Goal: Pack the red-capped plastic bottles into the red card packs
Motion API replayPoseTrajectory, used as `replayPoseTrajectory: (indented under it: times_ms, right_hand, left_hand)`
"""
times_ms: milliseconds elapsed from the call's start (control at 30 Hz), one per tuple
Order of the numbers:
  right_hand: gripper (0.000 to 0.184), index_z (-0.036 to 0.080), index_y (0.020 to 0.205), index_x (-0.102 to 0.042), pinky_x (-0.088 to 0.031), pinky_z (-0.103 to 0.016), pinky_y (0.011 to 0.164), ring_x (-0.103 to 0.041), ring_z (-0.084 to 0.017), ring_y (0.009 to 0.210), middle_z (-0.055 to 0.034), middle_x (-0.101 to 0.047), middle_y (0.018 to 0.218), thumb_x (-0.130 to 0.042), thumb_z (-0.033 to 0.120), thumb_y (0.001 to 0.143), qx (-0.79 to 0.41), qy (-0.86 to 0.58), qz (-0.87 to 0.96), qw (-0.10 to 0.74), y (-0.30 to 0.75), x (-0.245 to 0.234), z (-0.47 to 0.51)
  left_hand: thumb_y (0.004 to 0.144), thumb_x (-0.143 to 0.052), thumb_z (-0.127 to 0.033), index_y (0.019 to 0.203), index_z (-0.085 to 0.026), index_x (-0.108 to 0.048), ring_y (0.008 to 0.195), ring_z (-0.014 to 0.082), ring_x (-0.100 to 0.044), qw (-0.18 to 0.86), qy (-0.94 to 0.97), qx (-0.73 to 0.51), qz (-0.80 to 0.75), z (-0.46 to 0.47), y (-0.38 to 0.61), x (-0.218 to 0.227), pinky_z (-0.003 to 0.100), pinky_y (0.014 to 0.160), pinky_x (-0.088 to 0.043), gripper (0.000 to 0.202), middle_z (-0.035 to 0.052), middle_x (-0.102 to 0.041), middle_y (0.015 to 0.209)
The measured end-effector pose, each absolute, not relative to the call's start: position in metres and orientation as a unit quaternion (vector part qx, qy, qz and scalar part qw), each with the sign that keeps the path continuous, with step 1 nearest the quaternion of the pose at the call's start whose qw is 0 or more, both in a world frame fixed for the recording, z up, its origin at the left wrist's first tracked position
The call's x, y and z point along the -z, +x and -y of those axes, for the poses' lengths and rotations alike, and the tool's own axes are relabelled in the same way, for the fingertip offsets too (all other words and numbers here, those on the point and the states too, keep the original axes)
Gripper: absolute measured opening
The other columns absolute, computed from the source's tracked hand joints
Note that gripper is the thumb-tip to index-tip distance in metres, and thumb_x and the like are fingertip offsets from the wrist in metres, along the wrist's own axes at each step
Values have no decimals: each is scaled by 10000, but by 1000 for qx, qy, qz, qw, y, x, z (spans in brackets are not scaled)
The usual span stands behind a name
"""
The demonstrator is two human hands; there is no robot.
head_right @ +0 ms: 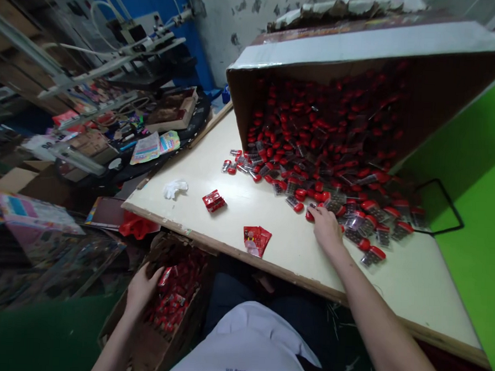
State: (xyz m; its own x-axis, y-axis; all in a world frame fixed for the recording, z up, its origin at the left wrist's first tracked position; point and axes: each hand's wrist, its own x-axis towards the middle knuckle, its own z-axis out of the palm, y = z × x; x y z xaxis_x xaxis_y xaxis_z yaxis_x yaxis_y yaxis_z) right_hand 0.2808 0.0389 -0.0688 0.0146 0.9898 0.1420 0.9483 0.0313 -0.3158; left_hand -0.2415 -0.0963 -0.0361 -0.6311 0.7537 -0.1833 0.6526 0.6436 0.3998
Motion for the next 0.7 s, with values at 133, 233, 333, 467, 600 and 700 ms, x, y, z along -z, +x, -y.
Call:
replayPoseTrajectory:
  times_ms: [133, 233, 333, 467, 600, 700]
  right_hand:
    - [564, 222, 1220, -556, -463, -357, 780, -545, -260, 986, -111, -524, 1226, -370, -3, 737, -27, -667, 735, 120, 290, 89, -48]
    - [520, 217, 1204, -568, -463, -335, 766, -557, -244, 960, -103, -528, 1203, -378, 28, 759, -29, -633, 763, 128, 289, 95, -41]
    - [422, 231, 1199, -567, -457, -334, 761, -552, -231, 954, -97, -542, 1178, -387, 123, 833, -39, -588, 793, 151, 279, 95, -22]
    - [309, 255, 1142, -599, -414, -383, 816, -515, -255, 1009, -96, -569, 1135, -465, 319, 871, -31, -571, 803, 166, 258, 90, 3]
    - [279, 248, 1079, -618, -357, -431, 891, -497, -259, 1074, -85, -600, 1101, -469, 371, 878, -68, -567, 793, 213, 240, 85, 8]
    - [306, 232, 1075, -601, -401, -414, 866, -567, -225, 969, -71, -636, 1035, -428, 403, 889, -156, -595, 733, 291, 225, 81, 9]
  left_hand:
    - [724, -541, -460, 936, -159, -639, 841, 228, -617, 283, 469, -299, -782, 56, -159, 31, 310, 757, -445, 381, 94, -680, 911]
    - [717, -546, -497, 793, -161, -657, 736, 207, -608, 329, 538, -264, -730, 20, -79, 40, 300, 691, -435, 363, 84, -671, 776]
    - [669, -602, -513, 707, -174, -644, 723, 210, -589, 298, 563, -200, -744, -1, -29, 53, 303, 662, -405, 344, 90, -655, 743]
    - [645, -647, -437, 577, -193, -599, 627, 170, -557, 352, 513, -207, -755, -10, -16, 67, 267, 586, -366, 258, 43, -627, 623]
    - [642, -638, -410, 527, -184, -576, 537, 135, -507, 411, 495, -257, -721, -8, -22, 70, 242, 520, -326, 262, 5, -572, 519]
    - [654, -619, -401, 523, -178, -574, 513, 120, -473, 417, 497, -268, -712, -6, -22, 69, 232, 504, -305, 263, -12, -541, 489]
